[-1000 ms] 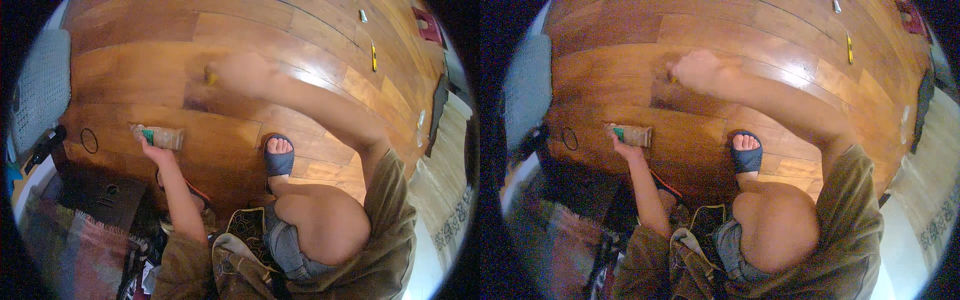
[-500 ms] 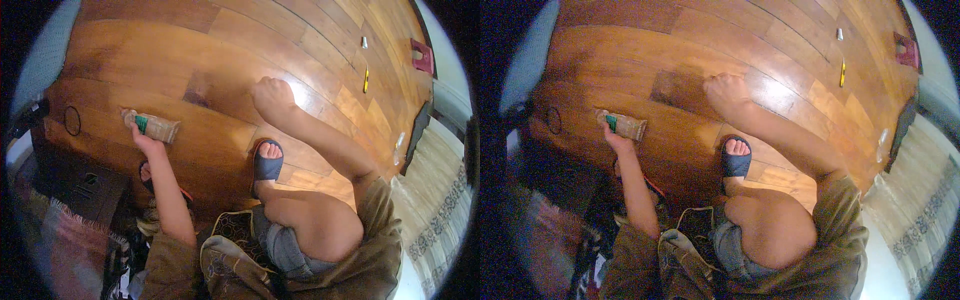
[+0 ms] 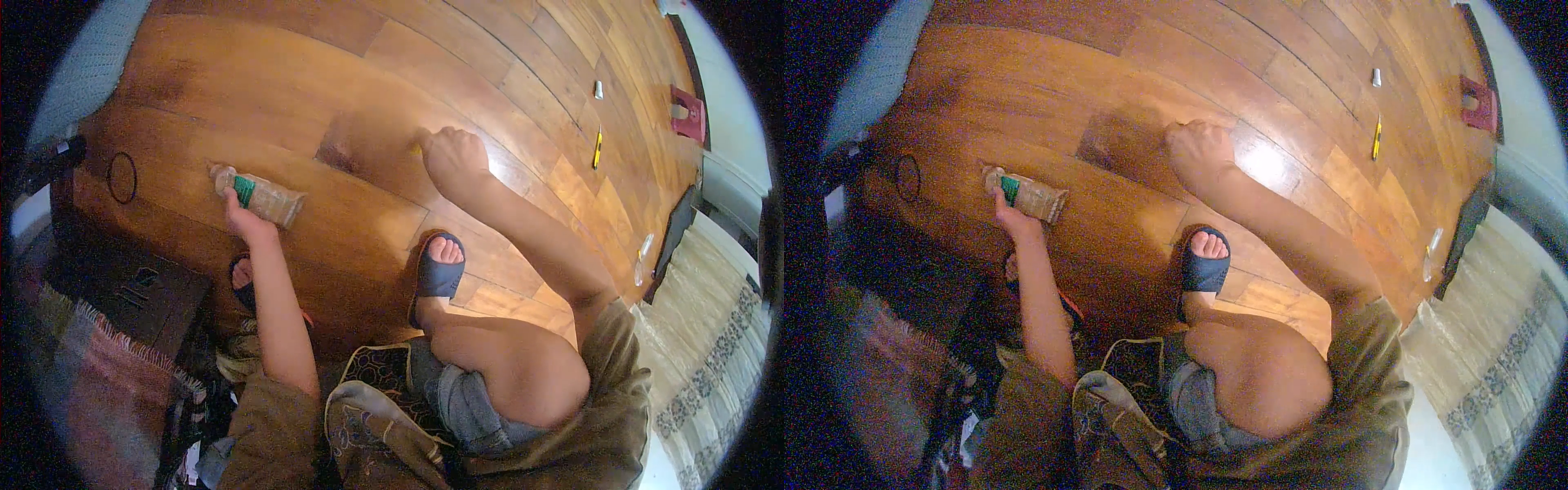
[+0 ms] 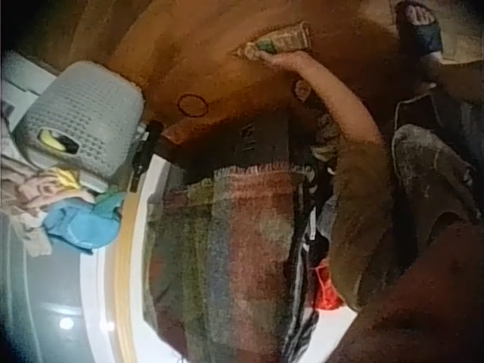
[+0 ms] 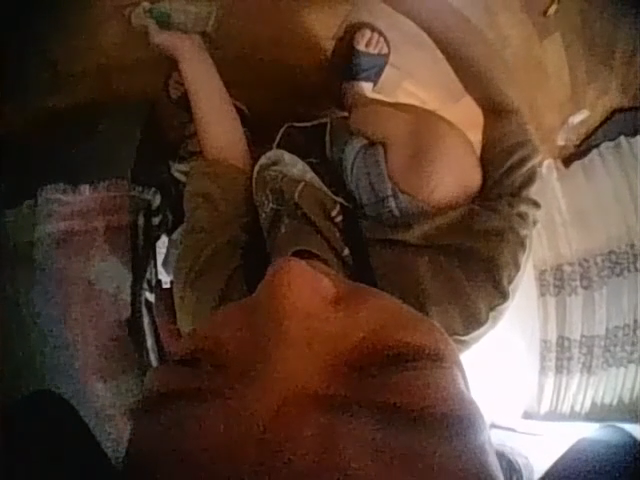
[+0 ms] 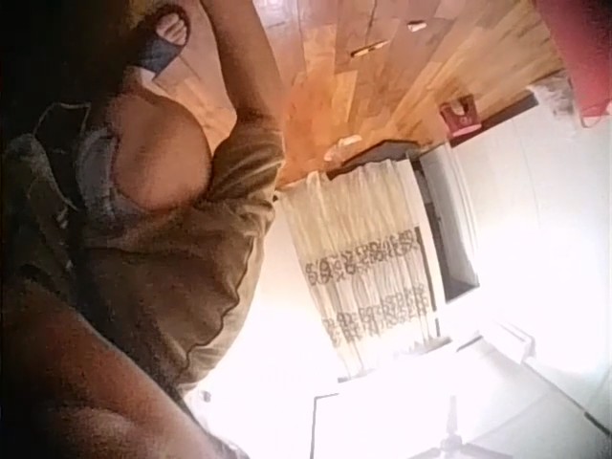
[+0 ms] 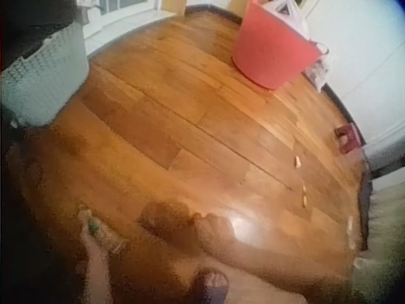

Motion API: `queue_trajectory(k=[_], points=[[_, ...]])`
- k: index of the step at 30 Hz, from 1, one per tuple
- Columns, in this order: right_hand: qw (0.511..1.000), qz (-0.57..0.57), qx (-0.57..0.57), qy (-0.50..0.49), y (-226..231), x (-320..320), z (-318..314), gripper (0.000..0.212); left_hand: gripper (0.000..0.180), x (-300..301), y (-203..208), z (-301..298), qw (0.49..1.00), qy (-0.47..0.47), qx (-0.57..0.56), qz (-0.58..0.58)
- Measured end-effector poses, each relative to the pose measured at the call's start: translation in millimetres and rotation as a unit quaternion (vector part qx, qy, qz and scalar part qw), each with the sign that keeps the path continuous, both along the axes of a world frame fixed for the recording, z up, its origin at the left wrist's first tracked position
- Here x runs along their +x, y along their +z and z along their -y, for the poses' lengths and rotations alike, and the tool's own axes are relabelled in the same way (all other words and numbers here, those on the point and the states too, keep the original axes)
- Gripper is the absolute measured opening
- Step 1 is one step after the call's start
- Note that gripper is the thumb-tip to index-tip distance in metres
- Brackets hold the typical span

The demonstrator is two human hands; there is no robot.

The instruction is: The person applies a substance from a tube to cracks in a wooden floor and spreads it using a yellow scraper.

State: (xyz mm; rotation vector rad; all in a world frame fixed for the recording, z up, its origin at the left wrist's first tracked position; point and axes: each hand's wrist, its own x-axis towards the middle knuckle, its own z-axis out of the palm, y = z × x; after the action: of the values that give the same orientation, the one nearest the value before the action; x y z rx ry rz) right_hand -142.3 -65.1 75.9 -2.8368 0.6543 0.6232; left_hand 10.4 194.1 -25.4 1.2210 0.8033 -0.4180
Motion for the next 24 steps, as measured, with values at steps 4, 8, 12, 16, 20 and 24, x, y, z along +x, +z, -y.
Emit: queue_trajectory(k=[4,8,12,16,20,24], points=[[0.996,0.065,0.055,-0.027,7.5,23.3,0.6,0.008,0.051,-2.2,5.5,7.6,1.0,-0.002,-0.001,0.018],[0.989,-0.02,0.099,0.112,23.3,102.5,-5.0,0.017,0.048,10.0,-3.6,-1.1,0.999,0.003,-0.019,0.027],[0.98,0.046,0.062,0.186,26.9,158.7,-15.3,0.017,0.041,38.9,6.7,4.4,0.995,-0.016,0.072,0.072],[0.98,0.063,0.075,0.172,-0.2,165.5,-25.2,0.019,0.042,91.0,88.6,17.1,0.941,-0.208,0.198,0.181],[0.952,0.216,0.151,0.158,-82.2,107.3,2.2,0.018,0.04,150.8,152.7,13.8,0.844,-0.317,0.371,0.223],[0.984,-0.035,0.098,0.145,5.9,65.9,-6.1,0.019,0.038,159.7,182.1,-14.4,0.837,-0.325,0.389,0.205]])
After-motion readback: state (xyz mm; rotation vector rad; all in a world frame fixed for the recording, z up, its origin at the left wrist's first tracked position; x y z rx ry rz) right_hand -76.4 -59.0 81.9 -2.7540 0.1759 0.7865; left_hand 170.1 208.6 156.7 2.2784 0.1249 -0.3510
